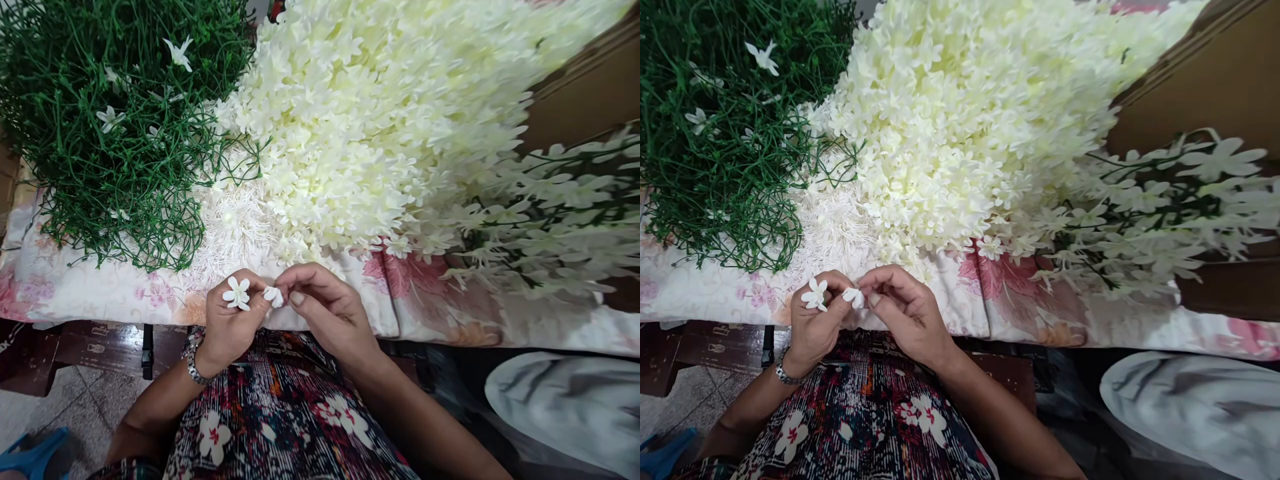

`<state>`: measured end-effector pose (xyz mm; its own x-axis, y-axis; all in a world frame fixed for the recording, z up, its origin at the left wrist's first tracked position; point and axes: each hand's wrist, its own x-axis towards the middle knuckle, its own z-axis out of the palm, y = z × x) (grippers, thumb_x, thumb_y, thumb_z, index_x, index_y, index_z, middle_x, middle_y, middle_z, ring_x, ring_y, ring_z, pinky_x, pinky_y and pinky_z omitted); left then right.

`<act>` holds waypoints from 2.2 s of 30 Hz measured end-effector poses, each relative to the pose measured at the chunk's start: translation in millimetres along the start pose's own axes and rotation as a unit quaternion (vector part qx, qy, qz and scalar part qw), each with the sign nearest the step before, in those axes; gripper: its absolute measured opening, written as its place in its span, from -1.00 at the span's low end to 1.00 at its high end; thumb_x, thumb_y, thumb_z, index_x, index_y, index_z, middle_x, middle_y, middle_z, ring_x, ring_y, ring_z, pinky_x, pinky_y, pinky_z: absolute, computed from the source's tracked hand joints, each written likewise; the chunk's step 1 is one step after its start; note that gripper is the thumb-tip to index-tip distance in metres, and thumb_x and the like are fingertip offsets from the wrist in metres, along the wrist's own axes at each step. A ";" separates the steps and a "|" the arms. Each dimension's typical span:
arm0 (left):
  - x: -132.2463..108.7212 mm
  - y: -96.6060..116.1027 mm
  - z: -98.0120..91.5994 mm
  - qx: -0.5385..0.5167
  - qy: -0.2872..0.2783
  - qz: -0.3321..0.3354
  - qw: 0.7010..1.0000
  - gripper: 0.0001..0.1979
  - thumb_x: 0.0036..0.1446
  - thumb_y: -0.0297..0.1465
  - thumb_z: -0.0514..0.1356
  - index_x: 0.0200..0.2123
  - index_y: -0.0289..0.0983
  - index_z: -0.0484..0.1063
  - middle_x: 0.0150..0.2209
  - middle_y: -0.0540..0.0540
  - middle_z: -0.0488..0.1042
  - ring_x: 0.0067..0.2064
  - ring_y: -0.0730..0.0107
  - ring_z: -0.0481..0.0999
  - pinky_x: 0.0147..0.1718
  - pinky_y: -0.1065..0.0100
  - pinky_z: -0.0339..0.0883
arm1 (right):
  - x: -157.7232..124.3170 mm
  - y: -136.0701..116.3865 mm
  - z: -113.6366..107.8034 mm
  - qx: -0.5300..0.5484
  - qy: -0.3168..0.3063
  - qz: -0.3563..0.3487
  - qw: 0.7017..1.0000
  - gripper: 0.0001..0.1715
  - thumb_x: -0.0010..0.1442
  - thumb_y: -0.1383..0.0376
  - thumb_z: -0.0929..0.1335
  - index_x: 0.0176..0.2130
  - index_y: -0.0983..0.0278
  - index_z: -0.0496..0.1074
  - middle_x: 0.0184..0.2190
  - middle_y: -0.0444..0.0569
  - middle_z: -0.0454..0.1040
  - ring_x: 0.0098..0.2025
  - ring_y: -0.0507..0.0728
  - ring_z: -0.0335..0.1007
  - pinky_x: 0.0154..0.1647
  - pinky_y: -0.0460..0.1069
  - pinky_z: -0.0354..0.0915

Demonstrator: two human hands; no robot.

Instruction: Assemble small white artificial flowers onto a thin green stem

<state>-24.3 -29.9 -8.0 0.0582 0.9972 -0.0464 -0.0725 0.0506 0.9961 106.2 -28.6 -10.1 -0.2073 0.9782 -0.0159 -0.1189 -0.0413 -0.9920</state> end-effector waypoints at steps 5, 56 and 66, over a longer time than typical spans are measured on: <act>0.8 8.1 -1.9 0.151 -0.014 0.088 0.985 -0.93 -0.05 -0.55 0.08 -0.51 -0.31 0.30 -0.52 0.01 0.29 -0.47 0.52 0.28 -0.48 0.44 0.15 | 1.6 -6.3 -5.0 -0.078 -0.026 -0.048 0.995 -0.72 -0.01 0.31 0.30 -0.21 0.26 0.27 -0.41 -0.13 0.31 -0.39 -0.05 0.24 -0.40 -0.12 0.23; -6.7 8.7 -12.6 0.192 0.000 0.101 0.976 -0.92 -0.05 -0.55 0.13 -0.42 -0.31 0.36 -0.46 -0.03 0.33 -0.40 0.48 0.32 -0.41 0.42 0.19 | -3.3 -6.5 5.5 -0.331 -0.020 -0.237 0.913 -0.65 0.02 0.51 0.21 -0.16 0.29 0.27 -0.44 -0.05 0.36 -0.39 0.00 0.26 -0.43 -0.07 0.27; -0.2 -2.2 -26.8 -0.166 0.031 -0.047 0.984 -0.95 -0.11 -0.48 0.21 -0.47 -0.29 0.39 -0.51 0.04 0.27 -0.62 0.70 0.14 -0.67 0.54 -0.01 | 39.3 -9.3 -17.4 -0.647 -0.023 -0.302 0.700 -0.78 0.05 0.43 0.23 -0.25 0.23 0.33 -0.06 -0.03 0.31 -0.03 0.20 0.13 -0.18 0.09 0.07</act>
<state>-50.8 -28.7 -12.2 0.0191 0.9882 -0.1518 -0.3921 0.1471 0.9081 116.0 13.8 -3.6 -0.5339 0.7283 0.4296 0.7740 0.6255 -0.0987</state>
